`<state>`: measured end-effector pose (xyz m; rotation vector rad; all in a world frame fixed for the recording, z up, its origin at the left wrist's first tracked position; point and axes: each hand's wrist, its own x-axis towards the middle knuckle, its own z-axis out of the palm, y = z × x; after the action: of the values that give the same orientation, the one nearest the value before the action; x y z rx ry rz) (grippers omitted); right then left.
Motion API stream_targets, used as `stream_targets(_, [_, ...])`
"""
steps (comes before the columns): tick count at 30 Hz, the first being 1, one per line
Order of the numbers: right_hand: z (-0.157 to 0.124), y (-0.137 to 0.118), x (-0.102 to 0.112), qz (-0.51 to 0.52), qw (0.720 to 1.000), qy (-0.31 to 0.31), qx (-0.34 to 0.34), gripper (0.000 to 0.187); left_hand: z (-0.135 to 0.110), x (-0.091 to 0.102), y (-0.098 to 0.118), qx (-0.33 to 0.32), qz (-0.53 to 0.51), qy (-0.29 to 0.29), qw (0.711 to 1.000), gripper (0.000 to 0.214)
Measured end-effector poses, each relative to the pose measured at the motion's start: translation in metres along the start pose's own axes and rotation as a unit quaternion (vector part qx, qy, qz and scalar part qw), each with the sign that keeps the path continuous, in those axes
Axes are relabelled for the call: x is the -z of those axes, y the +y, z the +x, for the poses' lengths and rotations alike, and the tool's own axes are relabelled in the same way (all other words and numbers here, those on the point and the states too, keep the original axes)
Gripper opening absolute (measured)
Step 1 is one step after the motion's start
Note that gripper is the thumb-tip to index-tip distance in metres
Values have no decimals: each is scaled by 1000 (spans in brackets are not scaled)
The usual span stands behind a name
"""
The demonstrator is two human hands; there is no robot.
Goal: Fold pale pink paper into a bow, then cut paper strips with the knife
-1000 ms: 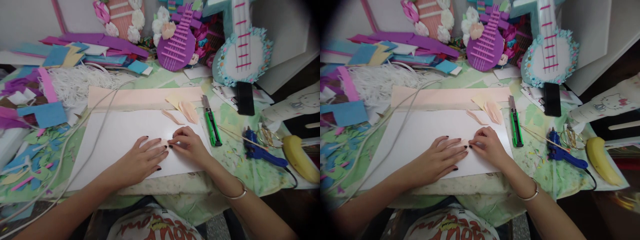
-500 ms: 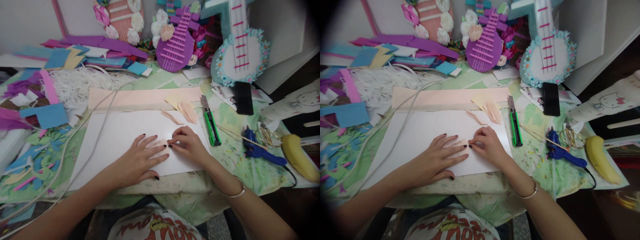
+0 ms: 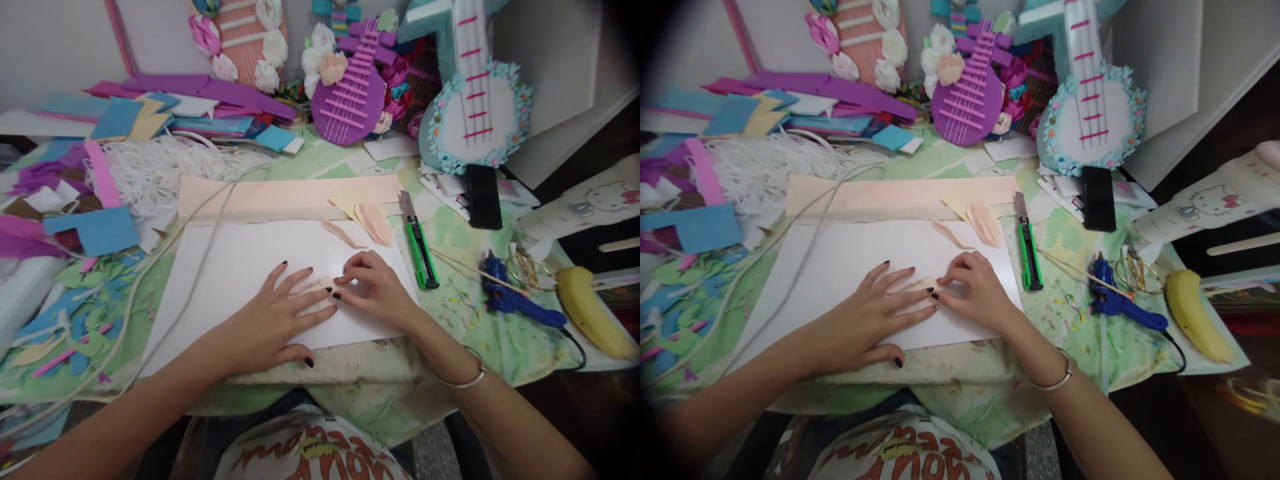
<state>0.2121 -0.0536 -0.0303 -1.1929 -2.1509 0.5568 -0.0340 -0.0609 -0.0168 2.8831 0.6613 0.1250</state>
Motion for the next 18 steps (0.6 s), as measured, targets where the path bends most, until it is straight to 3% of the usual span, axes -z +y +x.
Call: stream_targets(18, [2,3,2,27,999,-13,-17,15,-2,0,-2,-1,-14,3,1000,62])
